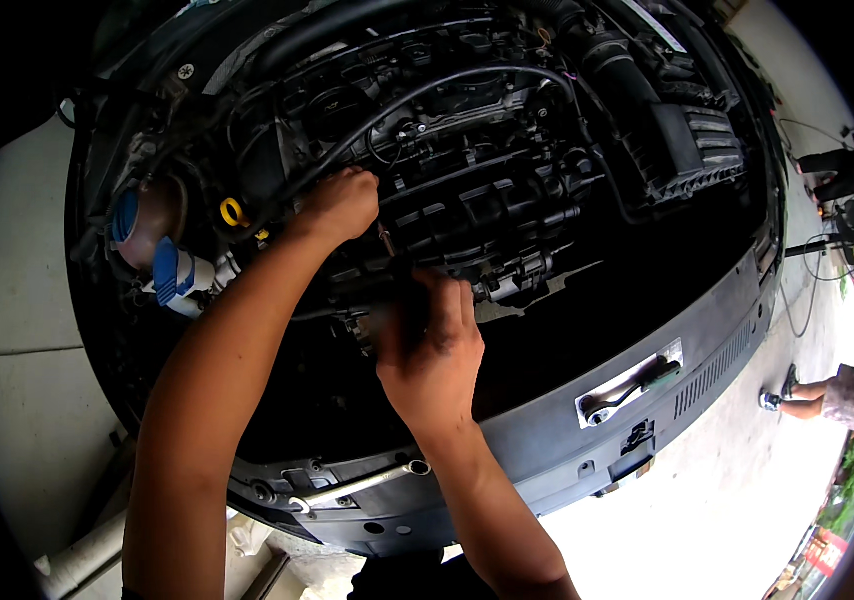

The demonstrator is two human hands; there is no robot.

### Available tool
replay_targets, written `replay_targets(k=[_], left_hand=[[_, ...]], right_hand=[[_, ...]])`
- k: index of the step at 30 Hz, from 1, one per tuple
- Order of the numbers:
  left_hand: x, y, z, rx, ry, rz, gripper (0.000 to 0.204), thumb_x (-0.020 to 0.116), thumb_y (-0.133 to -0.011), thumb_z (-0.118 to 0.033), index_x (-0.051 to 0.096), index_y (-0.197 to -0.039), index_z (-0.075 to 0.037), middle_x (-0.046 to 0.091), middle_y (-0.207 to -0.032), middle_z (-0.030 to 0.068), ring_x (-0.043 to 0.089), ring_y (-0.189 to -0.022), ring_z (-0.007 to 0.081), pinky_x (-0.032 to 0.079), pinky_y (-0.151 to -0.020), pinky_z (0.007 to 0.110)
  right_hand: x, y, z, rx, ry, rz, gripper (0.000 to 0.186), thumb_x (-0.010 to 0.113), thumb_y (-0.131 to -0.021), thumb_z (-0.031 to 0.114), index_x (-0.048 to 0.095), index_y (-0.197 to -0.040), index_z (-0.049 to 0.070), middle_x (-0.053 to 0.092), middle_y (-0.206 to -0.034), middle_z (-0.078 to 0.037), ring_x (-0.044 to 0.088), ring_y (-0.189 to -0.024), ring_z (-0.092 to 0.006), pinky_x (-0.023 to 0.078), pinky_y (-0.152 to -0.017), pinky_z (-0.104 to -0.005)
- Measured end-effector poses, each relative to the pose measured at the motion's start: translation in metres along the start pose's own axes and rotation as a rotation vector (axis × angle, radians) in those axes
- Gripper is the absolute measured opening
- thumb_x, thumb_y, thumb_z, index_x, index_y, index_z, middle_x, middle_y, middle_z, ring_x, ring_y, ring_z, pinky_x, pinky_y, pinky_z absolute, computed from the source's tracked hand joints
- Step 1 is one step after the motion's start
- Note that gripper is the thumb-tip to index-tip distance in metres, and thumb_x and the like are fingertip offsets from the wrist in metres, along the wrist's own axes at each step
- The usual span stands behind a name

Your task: The person removes a component from the car engine using a socket wrench, retrieves a different attachment from a tool case on the ground, and uses it to work on another part of the engine block.

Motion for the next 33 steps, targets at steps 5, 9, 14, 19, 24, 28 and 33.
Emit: replay_targets(k=[5, 9, 14, 19, 24, 28, 33], left_hand=[[0.001, 0.003, 0.001, -0.03, 0.027, -0.015, 0.026, 0.045, -0.085, -0.003, 0.062, -0.104, -0.002, 0.061, -0.113, 0.0158, 0.056, -0.11, 0.0315, 0.046, -0.094, 0.041], [-0.001, 0.005, -0.004, -0.02, 0.016, -0.041, 0.028, 0.045, -0.085, -0.003, 0.063, -0.105, -0.004, 0.062, -0.112, 0.0156, 0.058, -0.108, 0.032, 0.047, -0.092, 0.041], [0.003, 0.005, -0.001, -0.062, 0.066, -0.051, 0.029, 0.045, -0.085, -0.003, 0.063, -0.107, -0.006, 0.061, -0.112, 0.0161, 0.059, -0.106, 0.0323, 0.048, -0.091, 0.041], [0.005, 0.01, 0.0, -0.053, 0.213, -0.24, 0.031, 0.046, -0.085, -0.003, 0.064, -0.109, -0.004, 0.061, -0.113, 0.017, 0.058, -0.104, 0.0353, 0.048, -0.09, 0.042], [0.015, 0.006, 0.003, -0.042, 0.257, -0.329, 0.031, 0.046, -0.085, -0.004, 0.064, -0.11, -0.002, 0.062, -0.11, 0.0175, 0.06, -0.1, 0.0357, 0.048, -0.09, 0.041], [0.014, 0.005, 0.005, 0.033, 0.247, -0.383, 0.026, 0.044, -0.089, -0.01, 0.066, -0.102, -0.004, 0.066, -0.101, 0.018, 0.063, -0.094, 0.0356, 0.05, -0.085, 0.043], [0.018, 0.0, 0.004, -0.014, 0.211, -0.326, 0.03, 0.043, -0.087, -0.008, 0.065, -0.108, -0.005, 0.066, -0.098, 0.0174, 0.063, -0.092, 0.0359, 0.05, -0.086, 0.043]], right_hand=[[-0.003, -0.007, 0.015, 0.325, -0.015, 0.236, 0.035, 0.06, -0.081, 0.007, 0.048, -0.113, 0.0, 0.064, -0.085, -0.02, 0.065, -0.071, -0.0361, 0.051, -0.059, -0.039], [-0.001, -0.008, 0.007, 0.078, 0.036, 0.055, 0.032, 0.061, -0.084, 0.004, 0.05, -0.113, -0.003, 0.06, -0.067, -0.011, 0.058, -0.05, -0.0172, 0.045, -0.05, -0.0266], [-0.003, -0.005, 0.009, 0.164, -0.03, 0.123, 0.024, 0.062, -0.085, 0.01, 0.055, -0.105, -0.002, 0.062, -0.069, -0.013, 0.06, -0.054, -0.023, 0.046, -0.049, -0.0301], [-0.001, -0.005, 0.011, -0.018, 0.049, 0.139, 0.023, 0.062, -0.085, 0.016, 0.059, -0.103, 0.002, 0.064, -0.075, -0.017, 0.063, -0.061, -0.0341, 0.049, -0.054, -0.036], [-0.002, -0.001, 0.006, 0.389, -0.043, 0.319, 0.027, 0.06, -0.084, 0.013, 0.051, -0.108, 0.004, 0.062, -0.087, -0.017, 0.064, -0.076, -0.0343, 0.051, -0.059, -0.0413], [0.002, 0.006, 0.01, 0.051, 0.072, 0.039, 0.023, 0.06, -0.084, 0.01, 0.052, -0.104, 0.003, 0.06, -0.096, -0.013, 0.062, -0.076, -0.0374, 0.052, -0.061, -0.0417], [0.0, 0.0, 0.014, -0.124, 0.118, 0.007, 0.024, 0.06, -0.085, 0.01, 0.05, -0.106, 0.002, 0.059, -0.098, -0.012, 0.062, -0.073, -0.0367, 0.051, -0.057, -0.0412]])
Point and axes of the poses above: each hand's wrist, its own y-axis away from the middle knuckle, its own x-axis out of the palm, z = x × y, the point moved 3 cm from there along -y, towards the middle knuckle
